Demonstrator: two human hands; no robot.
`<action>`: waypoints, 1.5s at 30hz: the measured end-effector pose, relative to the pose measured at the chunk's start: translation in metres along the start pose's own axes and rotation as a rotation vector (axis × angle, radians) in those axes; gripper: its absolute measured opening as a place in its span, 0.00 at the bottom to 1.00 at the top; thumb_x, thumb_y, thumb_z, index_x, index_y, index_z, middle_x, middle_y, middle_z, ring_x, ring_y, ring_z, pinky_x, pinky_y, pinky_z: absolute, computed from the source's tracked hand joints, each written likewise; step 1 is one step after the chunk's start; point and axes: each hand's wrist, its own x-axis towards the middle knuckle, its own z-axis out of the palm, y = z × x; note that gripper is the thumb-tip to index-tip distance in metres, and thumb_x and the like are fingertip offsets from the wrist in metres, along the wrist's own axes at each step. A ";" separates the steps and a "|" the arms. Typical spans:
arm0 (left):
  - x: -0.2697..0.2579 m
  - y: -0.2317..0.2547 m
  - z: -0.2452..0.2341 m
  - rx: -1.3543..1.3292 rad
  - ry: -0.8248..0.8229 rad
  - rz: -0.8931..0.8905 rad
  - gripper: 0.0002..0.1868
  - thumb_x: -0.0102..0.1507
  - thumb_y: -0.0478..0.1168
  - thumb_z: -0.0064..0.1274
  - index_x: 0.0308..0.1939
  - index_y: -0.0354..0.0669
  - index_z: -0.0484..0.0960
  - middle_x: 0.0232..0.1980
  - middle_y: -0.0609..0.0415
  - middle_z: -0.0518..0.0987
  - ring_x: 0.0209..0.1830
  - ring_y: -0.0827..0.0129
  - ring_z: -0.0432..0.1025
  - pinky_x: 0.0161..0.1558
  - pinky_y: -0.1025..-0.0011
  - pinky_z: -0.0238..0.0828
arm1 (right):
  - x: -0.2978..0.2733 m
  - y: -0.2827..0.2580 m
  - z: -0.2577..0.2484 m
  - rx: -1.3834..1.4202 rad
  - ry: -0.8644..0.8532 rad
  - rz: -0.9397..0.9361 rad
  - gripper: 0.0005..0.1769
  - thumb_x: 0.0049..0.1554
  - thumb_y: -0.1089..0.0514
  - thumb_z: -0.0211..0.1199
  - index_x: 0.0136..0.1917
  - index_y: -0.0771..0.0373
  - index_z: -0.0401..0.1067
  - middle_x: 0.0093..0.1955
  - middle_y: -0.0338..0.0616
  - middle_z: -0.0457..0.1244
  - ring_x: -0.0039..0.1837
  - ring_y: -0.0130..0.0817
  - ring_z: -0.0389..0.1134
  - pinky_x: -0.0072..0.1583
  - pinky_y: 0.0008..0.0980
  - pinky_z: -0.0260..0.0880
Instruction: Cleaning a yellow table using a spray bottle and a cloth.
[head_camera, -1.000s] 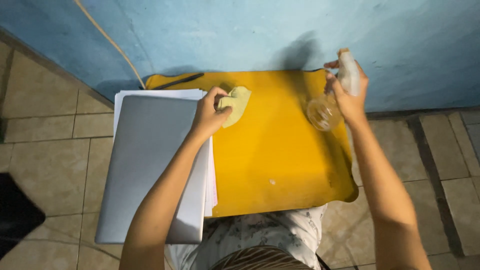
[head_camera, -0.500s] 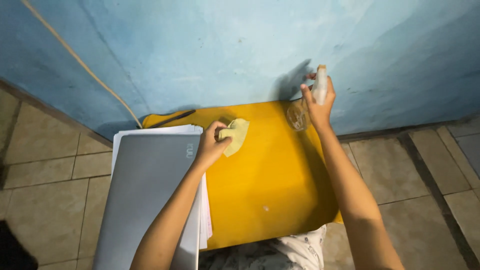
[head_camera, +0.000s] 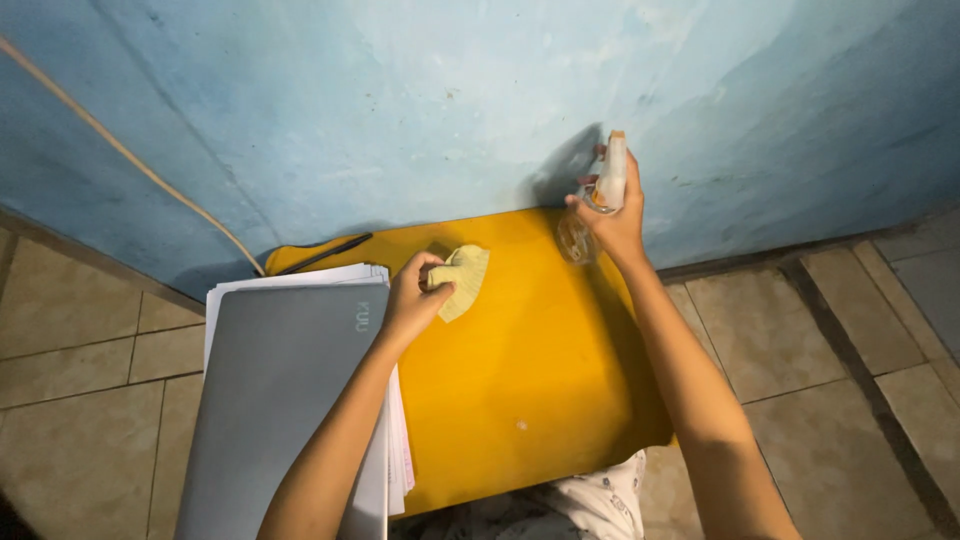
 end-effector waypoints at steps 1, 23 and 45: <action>0.001 -0.002 0.001 0.000 0.001 -0.006 0.15 0.58 0.31 0.61 0.46 0.38 0.75 0.38 0.56 0.81 0.37 0.78 0.76 0.37 0.76 0.74 | -0.002 -0.003 -0.004 0.001 -0.002 0.005 0.46 0.52 0.76 0.72 0.78 0.62 0.56 0.75 0.42 0.57 0.57 0.29 0.67 0.57 0.29 0.74; -0.033 0.029 -0.003 0.865 -0.067 0.184 0.31 0.56 0.40 0.61 0.62 0.39 0.71 0.57 0.42 0.75 0.60 0.45 0.68 0.56 0.46 0.61 | -0.144 -0.069 0.085 -0.464 -0.766 -0.147 0.27 0.63 0.57 0.54 0.74 0.65 0.63 0.78 0.55 0.55 0.80 0.61 0.54 0.78 0.54 0.48; -0.060 0.006 -0.083 0.956 0.080 0.224 0.22 0.67 0.38 0.52 0.65 0.38 0.74 0.69 0.46 0.72 0.76 0.49 0.58 0.76 0.43 0.38 | -0.219 -0.121 0.046 -0.491 -1.111 -0.104 0.24 0.64 0.50 0.56 0.73 0.46 0.68 0.83 0.33 0.51 0.86 0.49 0.41 0.79 0.56 0.39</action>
